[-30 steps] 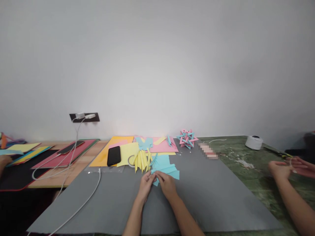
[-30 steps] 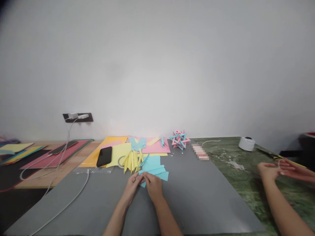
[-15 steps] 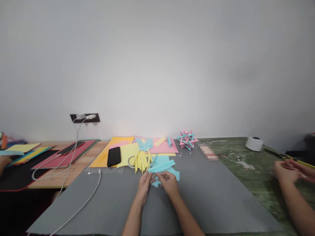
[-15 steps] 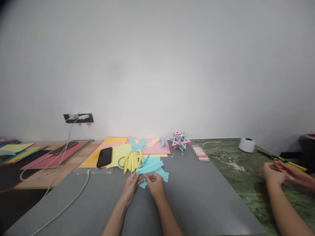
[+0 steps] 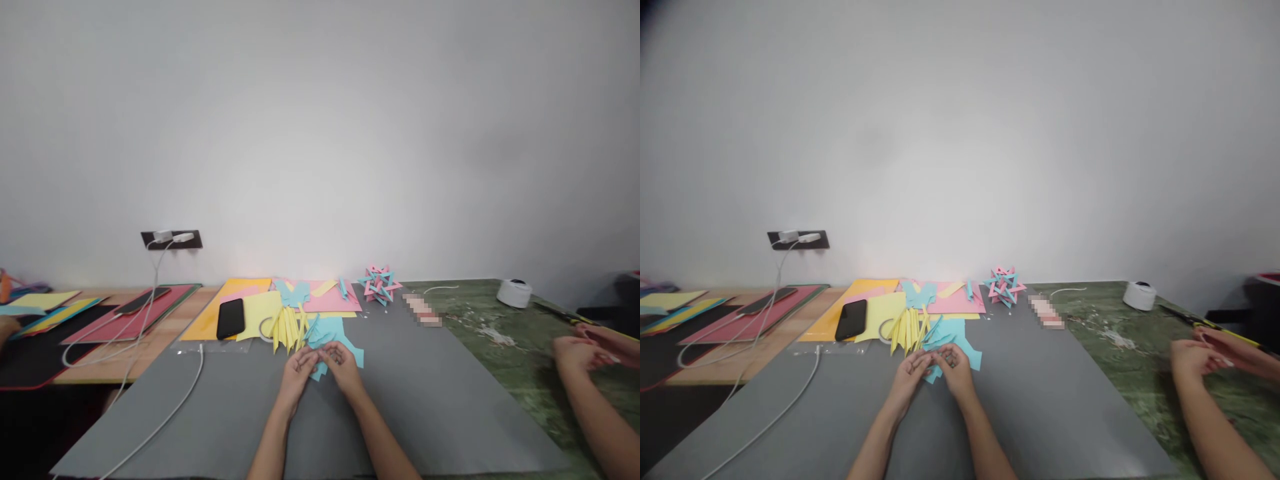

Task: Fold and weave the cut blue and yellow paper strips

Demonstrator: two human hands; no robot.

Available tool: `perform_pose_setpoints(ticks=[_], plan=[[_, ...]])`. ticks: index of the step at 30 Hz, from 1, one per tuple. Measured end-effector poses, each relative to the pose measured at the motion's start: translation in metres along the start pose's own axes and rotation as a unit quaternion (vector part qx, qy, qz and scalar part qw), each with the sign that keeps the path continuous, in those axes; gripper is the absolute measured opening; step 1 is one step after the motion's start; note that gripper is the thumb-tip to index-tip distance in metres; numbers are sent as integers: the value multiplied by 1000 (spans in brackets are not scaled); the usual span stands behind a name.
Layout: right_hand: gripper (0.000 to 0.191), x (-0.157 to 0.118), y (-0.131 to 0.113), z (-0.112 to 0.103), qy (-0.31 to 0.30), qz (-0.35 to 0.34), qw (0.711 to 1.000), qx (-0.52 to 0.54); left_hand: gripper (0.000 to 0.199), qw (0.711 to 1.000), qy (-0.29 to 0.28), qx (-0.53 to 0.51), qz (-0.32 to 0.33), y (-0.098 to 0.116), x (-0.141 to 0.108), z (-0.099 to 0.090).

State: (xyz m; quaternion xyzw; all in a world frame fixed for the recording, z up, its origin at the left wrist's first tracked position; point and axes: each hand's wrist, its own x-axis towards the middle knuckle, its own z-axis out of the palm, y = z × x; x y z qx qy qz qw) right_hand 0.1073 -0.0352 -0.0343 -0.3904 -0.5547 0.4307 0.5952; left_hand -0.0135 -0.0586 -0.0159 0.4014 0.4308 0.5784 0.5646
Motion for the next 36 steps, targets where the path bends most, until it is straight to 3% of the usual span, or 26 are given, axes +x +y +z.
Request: perform_pose_setpoints(ticks=[5,9,14,21,26,31,36], plan=[[22,-3,0,0,49,-11,999,-9,41,999,28,-18,-2,-5,4,3],[29,-5,1,2,14,-23,997,-70,42,998,57,-19,17,-9,6,2],[21,-7,-6,2,0,-88,977,-195,35,999,17,14,46,-10,6,-1],[23,-14,-22,5,-25,-127,961,-244,29,999,-13,11,40,-6,3,1],[23,-15,-16,8,57,-62,976,-199,29,999,6,-13,28,-1,1,-1],[33,-7,-9,7,9,20,999,-36,32,1000,3,-24,14,4,-1,-1],[39,1,-5,0,17,37,998,53,38,1000,-8,-9,-2,8,-3,1]])
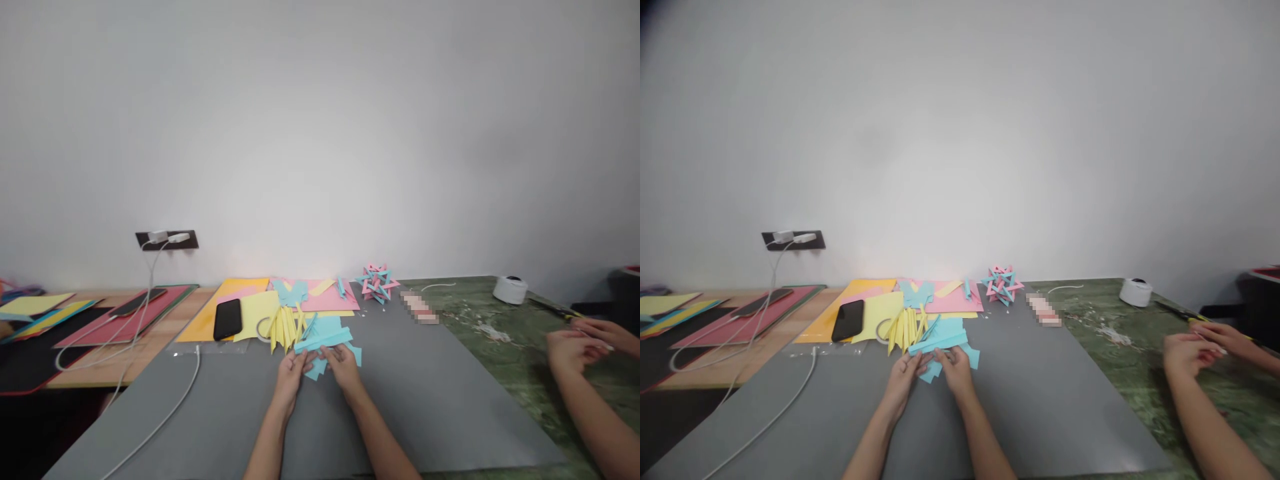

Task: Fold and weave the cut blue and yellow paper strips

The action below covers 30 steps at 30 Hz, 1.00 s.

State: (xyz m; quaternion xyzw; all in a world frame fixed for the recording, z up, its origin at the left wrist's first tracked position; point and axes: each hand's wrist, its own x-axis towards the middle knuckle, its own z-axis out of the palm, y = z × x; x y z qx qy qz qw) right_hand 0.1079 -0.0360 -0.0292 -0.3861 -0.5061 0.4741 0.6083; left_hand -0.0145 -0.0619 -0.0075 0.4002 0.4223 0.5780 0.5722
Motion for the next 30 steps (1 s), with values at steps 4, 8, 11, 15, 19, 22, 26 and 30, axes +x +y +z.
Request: perform_pose_setpoints(ticks=[4,8,11,15,19,22,26,30], plan=[[39,3,0,-5,32,17,999,35,37,1000,2,-8,5,-1,0,-1],[45,4,-4,-4,-17,30,996,80,39,1000,-1,-5,4,-2,1,-2],[44,3,-7,-3,-27,34,995,86,41,1000,-6,1,-3,-2,1,-2],[37,1,-8,-3,-14,23,996,90,42,1000,-10,5,4,-4,1,-2],[34,-1,-9,-3,-17,26,995,91,47,999,5,-8,35,-10,2,-1],[32,-1,-9,-2,-12,33,995,94,45,999,32,5,33,-12,4,-2],[28,-1,-6,-2,4,51,993,108,36,999,38,22,17,-12,6,-2],[29,1,-3,-2,27,77,990,119,34,999,39,25,7,-11,4,-1]])
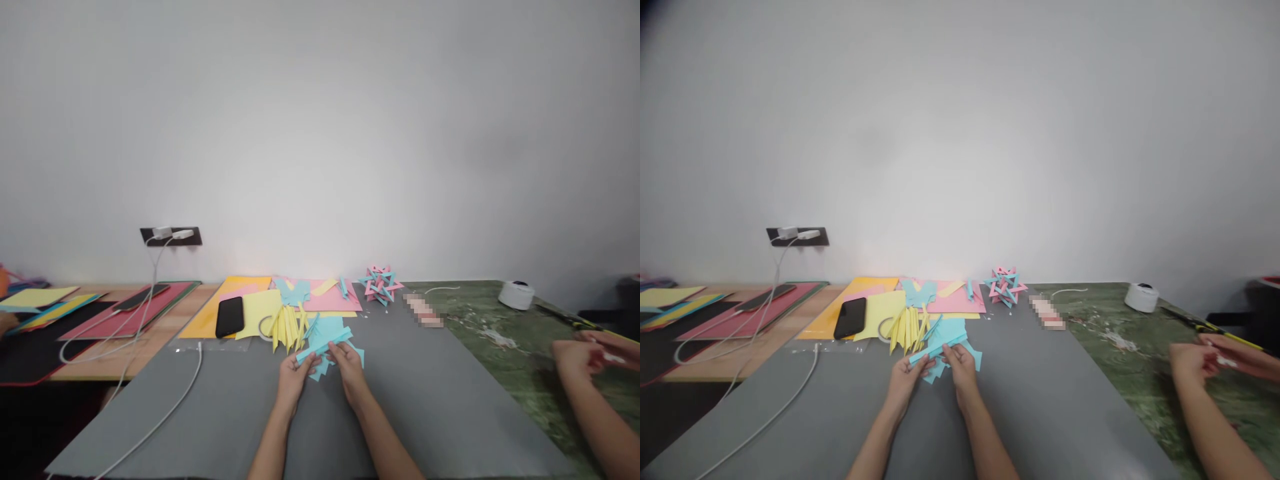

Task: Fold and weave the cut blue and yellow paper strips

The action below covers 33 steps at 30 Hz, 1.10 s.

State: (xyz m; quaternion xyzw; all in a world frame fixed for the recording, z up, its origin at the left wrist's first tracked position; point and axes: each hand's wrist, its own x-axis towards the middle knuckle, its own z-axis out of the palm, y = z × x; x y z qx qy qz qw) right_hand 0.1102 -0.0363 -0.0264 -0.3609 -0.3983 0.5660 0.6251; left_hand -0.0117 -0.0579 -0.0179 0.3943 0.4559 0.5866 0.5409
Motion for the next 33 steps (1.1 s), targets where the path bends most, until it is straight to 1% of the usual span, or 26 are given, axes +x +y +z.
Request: perform_pose_setpoints(ticks=[6,10,13,15,17,22,26,27,29,33], plan=[[30,-2,0,1,18,8,1000,11,41,1000,1,4,-6,5,-2,2],[29,-2,-1,0,11,1,1000,6,46,1000,-1,0,-4,8,-3,3],[29,-1,0,1,18,-1,1000,-2,46,1000,-3,-1,17,6,-4,3],[29,-1,0,1,23,-3,1000,-3,50,999,-8,-3,38,3,-4,3],[28,-2,0,1,17,-7,1000,-2,51,999,-10,-6,53,0,-4,2],[25,-5,-5,3,-8,-7,1000,4,39,997,6,-18,68,-2,0,0],[27,-6,-7,4,-65,8,998,3,36,998,18,-18,63,-1,0,-1],[26,-6,-7,4,-70,11,997,1,36,998,21,-15,62,0,0,-1],[22,-5,-6,3,-59,10,998,-4,37,998,23,-8,59,0,-1,0],[22,-5,-3,0,-40,3,999,-16,37,999,21,-12,34,1,-2,1]])
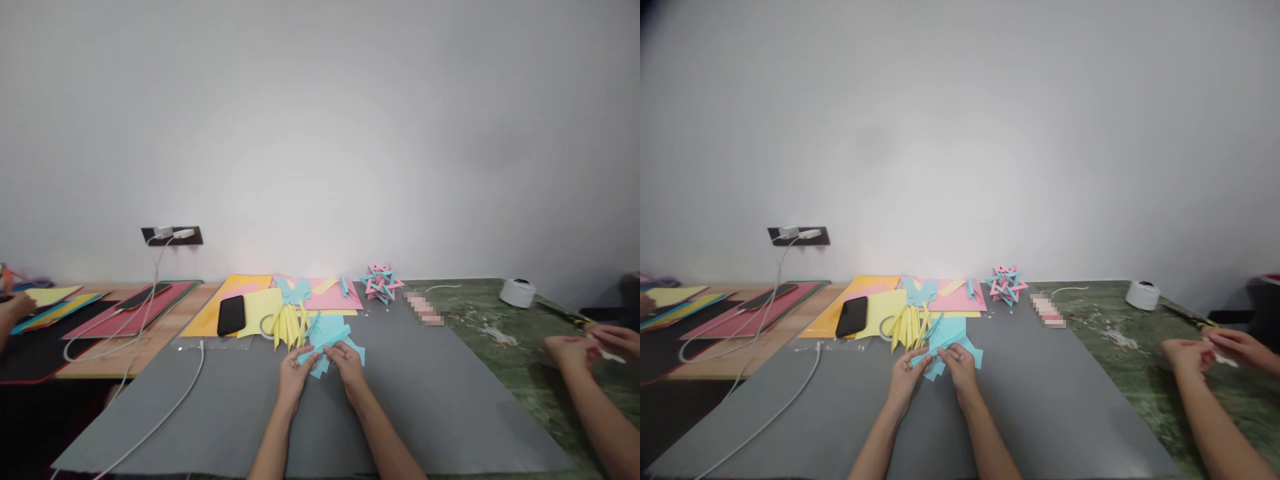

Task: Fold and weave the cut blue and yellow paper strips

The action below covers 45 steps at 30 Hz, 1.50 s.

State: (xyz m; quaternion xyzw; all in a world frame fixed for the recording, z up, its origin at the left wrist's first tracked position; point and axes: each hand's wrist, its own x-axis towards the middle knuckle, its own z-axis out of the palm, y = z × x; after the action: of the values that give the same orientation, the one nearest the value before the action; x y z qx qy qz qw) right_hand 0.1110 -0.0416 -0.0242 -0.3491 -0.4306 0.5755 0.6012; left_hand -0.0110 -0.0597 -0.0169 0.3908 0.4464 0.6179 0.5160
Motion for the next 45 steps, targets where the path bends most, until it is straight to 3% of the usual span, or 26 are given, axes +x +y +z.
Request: perform_pose_setpoints(ticks=[10,17,21,26,31,36,45], plan=[[25,-2,-2,2,21,-7,1000,7,31,1000,-7,-5,-10,-4,1,-1],[30,-2,-4,3,31,0,1000,-6,48,1000,-3,-18,-12,2,-1,0],[27,-3,-6,2,20,0,1000,-6,40,1000,-10,-4,-21,1,0,-1],[27,-1,0,0,71,-3,997,-8,37,999,-26,-1,-43,1,-1,0],[32,2,5,-1,71,0,997,18,37,998,-33,-1,-56,2,-1,-1],[34,3,7,-1,66,9,998,15,35,998,-25,-2,-56,1,0,0],[32,0,4,-1,90,-41,995,-27,33,999,2,29,-46,-1,0,2]])
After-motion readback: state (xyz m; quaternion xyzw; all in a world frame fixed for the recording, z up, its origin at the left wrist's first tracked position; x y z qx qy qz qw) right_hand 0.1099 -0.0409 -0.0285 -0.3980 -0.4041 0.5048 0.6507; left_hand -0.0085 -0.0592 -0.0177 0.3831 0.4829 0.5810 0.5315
